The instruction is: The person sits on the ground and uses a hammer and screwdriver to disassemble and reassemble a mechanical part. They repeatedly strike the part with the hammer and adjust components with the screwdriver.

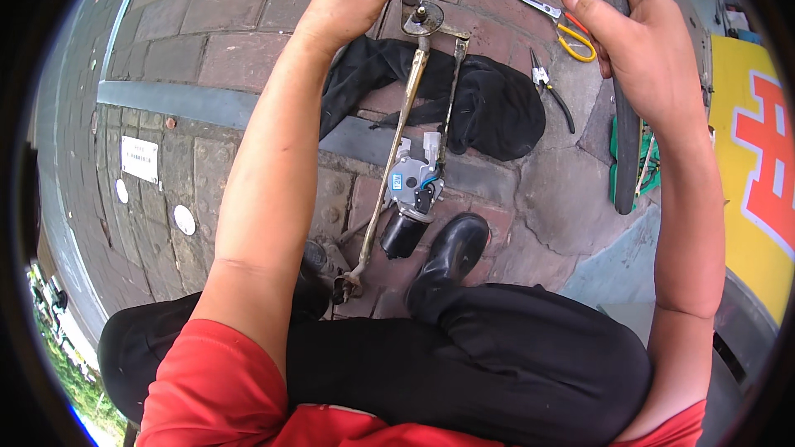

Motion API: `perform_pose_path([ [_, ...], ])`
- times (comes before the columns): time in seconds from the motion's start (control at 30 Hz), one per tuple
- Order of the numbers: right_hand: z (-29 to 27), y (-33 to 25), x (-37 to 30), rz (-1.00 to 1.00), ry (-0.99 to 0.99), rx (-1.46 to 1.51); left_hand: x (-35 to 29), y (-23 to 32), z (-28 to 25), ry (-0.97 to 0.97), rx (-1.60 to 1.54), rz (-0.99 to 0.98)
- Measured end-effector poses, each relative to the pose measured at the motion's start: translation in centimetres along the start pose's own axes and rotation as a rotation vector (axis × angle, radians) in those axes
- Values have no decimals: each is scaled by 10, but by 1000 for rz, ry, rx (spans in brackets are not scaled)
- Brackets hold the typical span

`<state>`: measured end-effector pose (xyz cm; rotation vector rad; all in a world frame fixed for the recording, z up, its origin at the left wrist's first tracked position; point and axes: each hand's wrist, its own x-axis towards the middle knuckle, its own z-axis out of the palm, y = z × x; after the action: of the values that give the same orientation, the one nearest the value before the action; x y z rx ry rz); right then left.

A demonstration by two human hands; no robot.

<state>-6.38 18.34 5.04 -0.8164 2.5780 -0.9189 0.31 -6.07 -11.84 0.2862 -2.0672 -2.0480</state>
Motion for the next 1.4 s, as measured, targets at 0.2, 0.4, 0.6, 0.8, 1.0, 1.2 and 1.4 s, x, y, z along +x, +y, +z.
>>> perform_pose_path([
  [0.2, 4, -7, 2, 17, 15, 20, -4, 11, 0, 8, 59, 29],
  [0.4, 1, -3, 6, -32, -13, 54, -3, 17, 3, 31, 102, 71],
  [0.6, -4, -3, 7, 25, -7, 8, -3, 11, 4, 31, 153, 47],
  [0.8, 5, -20, 25, -251, -59, 103, -3, -5, 10, 75, 223, 53],
  [1.0, 25, -53, 23, -474, 14, -300, 3, -16, 7, 61, 124, 56],
  [1.2, 31, -83, 14, -444, 25, -382, -1, -15, 5, 63, 124, 37],
  [1.4, 36, -92, 22, -323, -10, -318, 2, -11, 2, 92, 5, -20],
])
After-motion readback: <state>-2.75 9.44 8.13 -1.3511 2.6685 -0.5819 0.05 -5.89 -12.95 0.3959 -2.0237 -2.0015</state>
